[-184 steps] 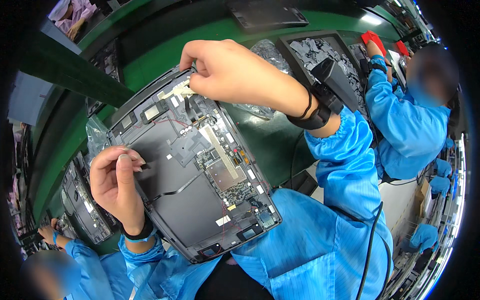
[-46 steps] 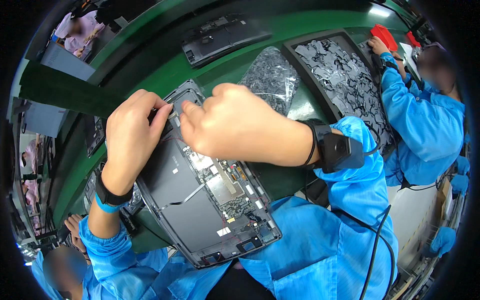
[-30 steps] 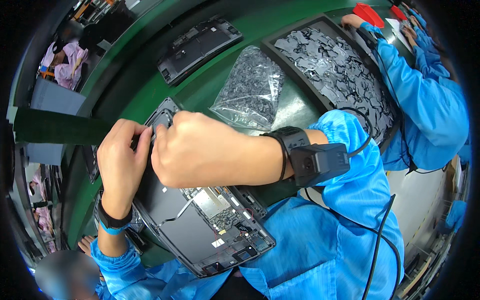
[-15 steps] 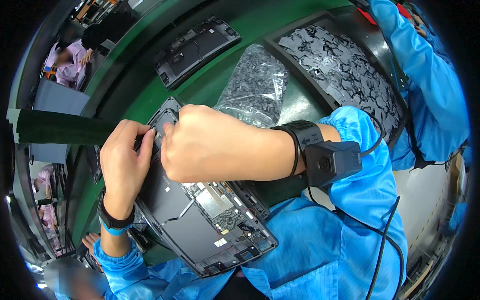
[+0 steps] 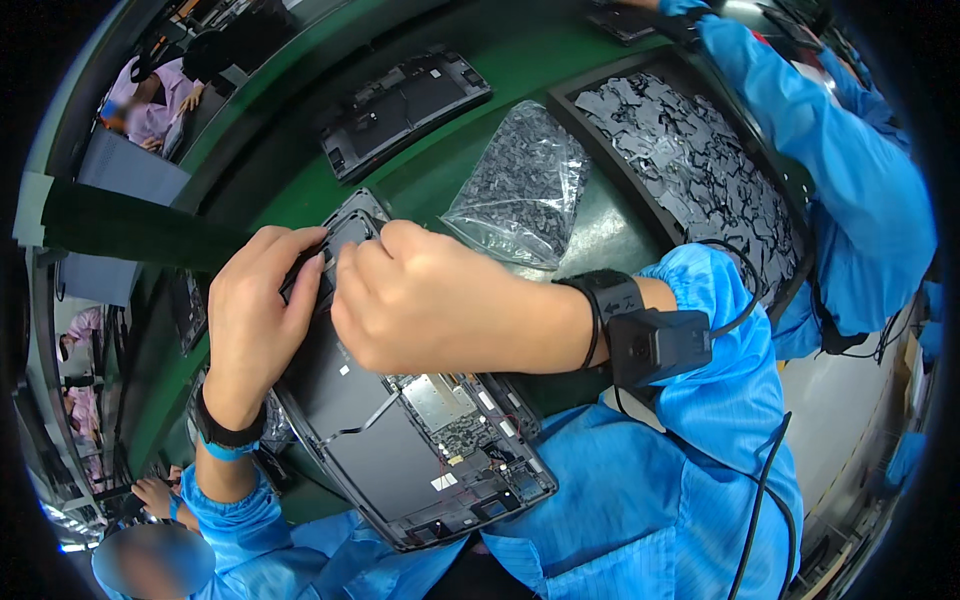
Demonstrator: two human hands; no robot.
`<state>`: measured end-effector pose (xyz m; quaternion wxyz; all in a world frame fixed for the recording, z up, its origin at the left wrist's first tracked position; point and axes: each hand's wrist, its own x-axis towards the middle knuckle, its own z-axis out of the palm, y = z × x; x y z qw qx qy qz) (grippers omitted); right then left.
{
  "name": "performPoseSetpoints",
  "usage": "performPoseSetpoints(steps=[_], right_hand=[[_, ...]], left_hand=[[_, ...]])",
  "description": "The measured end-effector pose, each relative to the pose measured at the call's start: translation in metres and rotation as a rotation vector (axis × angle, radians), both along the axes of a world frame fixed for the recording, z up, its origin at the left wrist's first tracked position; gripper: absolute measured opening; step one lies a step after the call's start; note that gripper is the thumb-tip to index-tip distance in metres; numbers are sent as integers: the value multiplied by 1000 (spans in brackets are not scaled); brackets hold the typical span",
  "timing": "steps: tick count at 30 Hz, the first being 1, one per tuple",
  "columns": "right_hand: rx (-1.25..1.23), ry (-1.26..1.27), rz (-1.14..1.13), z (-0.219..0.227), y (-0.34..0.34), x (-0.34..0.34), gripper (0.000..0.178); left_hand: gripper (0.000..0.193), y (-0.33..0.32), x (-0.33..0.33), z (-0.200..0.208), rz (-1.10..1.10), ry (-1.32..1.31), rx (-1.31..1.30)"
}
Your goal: Assembling internal components and cables of electronic tablets on a factory production line.
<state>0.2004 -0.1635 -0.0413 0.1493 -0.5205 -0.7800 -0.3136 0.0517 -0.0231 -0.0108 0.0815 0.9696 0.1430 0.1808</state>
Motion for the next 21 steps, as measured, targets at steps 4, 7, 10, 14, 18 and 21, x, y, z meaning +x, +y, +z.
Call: performPoseSetpoints(steps=[4, 7, 10, 14, 18, 21], right_hand=[[-20, 37, 48, 3, 6, -7, 17], [-1, 34, 83, 3, 6, -3, 17], [160, 106, 143, -1, 4, 2, 12], [247, 206, 204, -2, -4, 8, 11], [125, 691, 263, -3, 11, 25, 27], [-137, 772, -163, 9, 17, 25, 25]], left_hand=[[18, -2, 2, 0, -6, 10, 20], [17, -4, -3, 4, 37, 11, -100], [17, 0, -9, 7, 27, -34, -194], [16, 4, -12, 9, -40, -8, -337], [18, 3, -17, 8, -54, 47, -462], [19, -1, -18, 12, -8, 86, -580]])
